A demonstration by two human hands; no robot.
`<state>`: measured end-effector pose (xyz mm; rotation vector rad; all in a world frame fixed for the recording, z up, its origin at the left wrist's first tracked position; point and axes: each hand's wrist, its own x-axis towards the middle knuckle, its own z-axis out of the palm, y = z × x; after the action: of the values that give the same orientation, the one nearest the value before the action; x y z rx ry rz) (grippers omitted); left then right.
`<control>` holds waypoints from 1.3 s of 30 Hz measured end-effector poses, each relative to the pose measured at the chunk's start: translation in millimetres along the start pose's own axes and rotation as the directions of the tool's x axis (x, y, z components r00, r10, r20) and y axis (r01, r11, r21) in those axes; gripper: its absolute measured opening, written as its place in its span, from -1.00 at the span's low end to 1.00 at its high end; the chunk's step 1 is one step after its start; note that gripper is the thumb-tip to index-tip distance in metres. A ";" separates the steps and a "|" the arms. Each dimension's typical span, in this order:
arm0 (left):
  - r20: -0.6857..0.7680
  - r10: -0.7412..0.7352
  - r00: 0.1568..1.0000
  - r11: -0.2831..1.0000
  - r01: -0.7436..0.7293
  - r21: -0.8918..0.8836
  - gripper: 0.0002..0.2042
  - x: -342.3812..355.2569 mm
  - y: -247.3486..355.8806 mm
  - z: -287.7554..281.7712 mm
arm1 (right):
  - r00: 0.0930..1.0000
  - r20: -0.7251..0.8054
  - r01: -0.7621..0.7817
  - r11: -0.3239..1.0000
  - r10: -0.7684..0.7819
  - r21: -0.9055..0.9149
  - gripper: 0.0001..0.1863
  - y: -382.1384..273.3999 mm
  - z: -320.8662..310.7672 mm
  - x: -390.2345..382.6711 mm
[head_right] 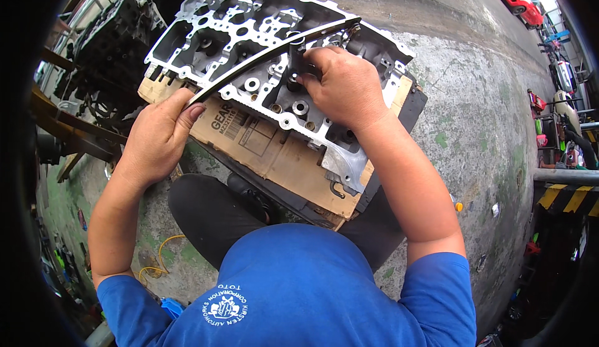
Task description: Inspecting and repairing an engine cylinder head using a straight edge and small tools to adjust internal components.
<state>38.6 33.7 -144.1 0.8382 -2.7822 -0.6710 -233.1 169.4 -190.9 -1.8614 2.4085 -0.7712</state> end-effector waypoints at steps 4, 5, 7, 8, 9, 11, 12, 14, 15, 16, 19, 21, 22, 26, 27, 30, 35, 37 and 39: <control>-0.003 -0.002 1.000 1.000 0.001 -0.026 -0.77 -0.6 3.4 -3.7 | 0.999 -0.031 0.017 0.999 -0.016 0.028 -0.70 -0.2 -0.1 0.1; 0.016 -0.008 1.000 0.999 0.008 -0.035 -0.77 -0.9 5.6 -6.1 | 0.999 -0.034 0.015 1.000 -0.014 0.028 -0.70 -0.5 0.2 0.2; 0.035 -0.016 0.999 0.999 0.018 -0.044 -0.76 -0.8 7.4 -7.0 | 0.999 -0.039 0.016 0.999 -0.014 0.045 -0.69 2.5 2.0 -0.4; 0.035 -0.011 0.999 0.999 0.013 -0.035 -0.76 -0.7 7.6 -7.0 | 0.999 -0.047 0.017 0.998 -0.014 0.063 -0.69 3.8 2.8 -0.7; 0.035 -0.007 0.999 1.000 0.008 -0.026 -0.76 -0.5 7.9 -7.1 | 0.999 -0.046 0.017 0.998 -0.014 0.064 -0.69 4.4 3.2 -0.8; 0.051 -0.024 0.998 0.999 0.026 -0.035 -0.76 0.0 10.3 -10.7 | 0.995 -0.084 0.068 0.995 -0.061 0.073 -0.68 5.6 3.7 -1.3; 0.066 -0.039 0.997 0.998 0.042 -0.045 -0.76 0.6 11.0 -11.5 | 0.995 -0.084 0.066 0.995 -0.059 0.073 -0.68 6.8 4.3 -1.6; 0.065 -0.035 0.997 0.998 0.038 -0.047 -0.75 1.7 10.7 -11.3 | 0.993 -0.097 0.078 0.994 -0.071 0.073 -0.69 8.8 5.6 -1.9; 0.063 -0.032 0.998 0.998 0.035 -0.047 -0.75 2.1 10.4 -11.5 | 0.993 -0.098 0.078 0.994 -0.070 0.074 -0.69 7.6 4.9 -2.0; 0.063 -0.032 0.997 0.998 0.035 -0.047 -0.75 2.3 9.4 -10.5 | 0.995 -0.087 0.059 0.996 -0.053 0.071 -0.69 5.4 3.4 -1.7; 0.058 -0.025 0.998 0.999 0.027 -0.027 -0.74 2.3 5.3 -7.8 | 0.997 -0.073 0.038 0.998 -0.034 0.058 -0.70 1.3 1.9 -0.2; 0.052 -0.033 0.998 0.998 0.035 -0.048 -0.74 2.0 4.7 -7.8 | 0.997 -0.070 0.033 0.998 -0.029 0.047 -0.70 1.0 1.7 -0.7; 0.053 -0.032 0.998 0.998 0.035 -0.049 -0.74 2.0 5.4 -8.4 | 0.997 -0.069 0.034 0.998 -0.030 0.061 -0.70 1.1 1.8 -0.9; 0.080 -0.048 0.996 0.998 0.051 -0.037 -0.74 3.3 5.7 -9.9 | 0.996 -0.077 0.043 0.998 -0.040 0.045 -0.70 2.5 2.2 -1.1; 0.076 -0.044 0.996 0.999 0.046 -0.027 -0.74 3.5 5.4 -9.9 | 0.996 -0.077 0.044 0.998 -0.040 0.046 -0.70 1.8 1.8 -0.8; 0.076 -0.057 0.996 0.997 0.060 -0.040 -0.74 3.5 5.8 -9.8 | 0.998 -0.063 0.026 0.999 -0.024 0.030 -0.70 -0.3 1.0 -0.5; 0.078 -0.053 0.996 0.998 0.055 -0.025 -0.75 6.3 4.8 -8.4 | 0.988 -0.138 0.080 0.994 -0.069 0.073 -0.71 3.7 5.1 -1.5; 0.077 -0.055 0.996 0.998 0.056 -0.008 -0.75 7.4 3.2 -6.2 | 0.992 -0.114 0.054 0.995 -0.045 0.079 -0.71 2.3 0.2 -2.8; 0.088 -0.072 0.994 0.997 0.072 -0.001 -0.74 6.9 2.5 -6.1 | 0.995 -0.096 0.032 0.996 -0.024 0.084 -0.70 0.4 -8.0 -5.2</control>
<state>33.3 29.5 -137.5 0.9344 -2.8391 -0.7422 -234.3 177.2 -185.5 -1.8720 2.3655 -0.9699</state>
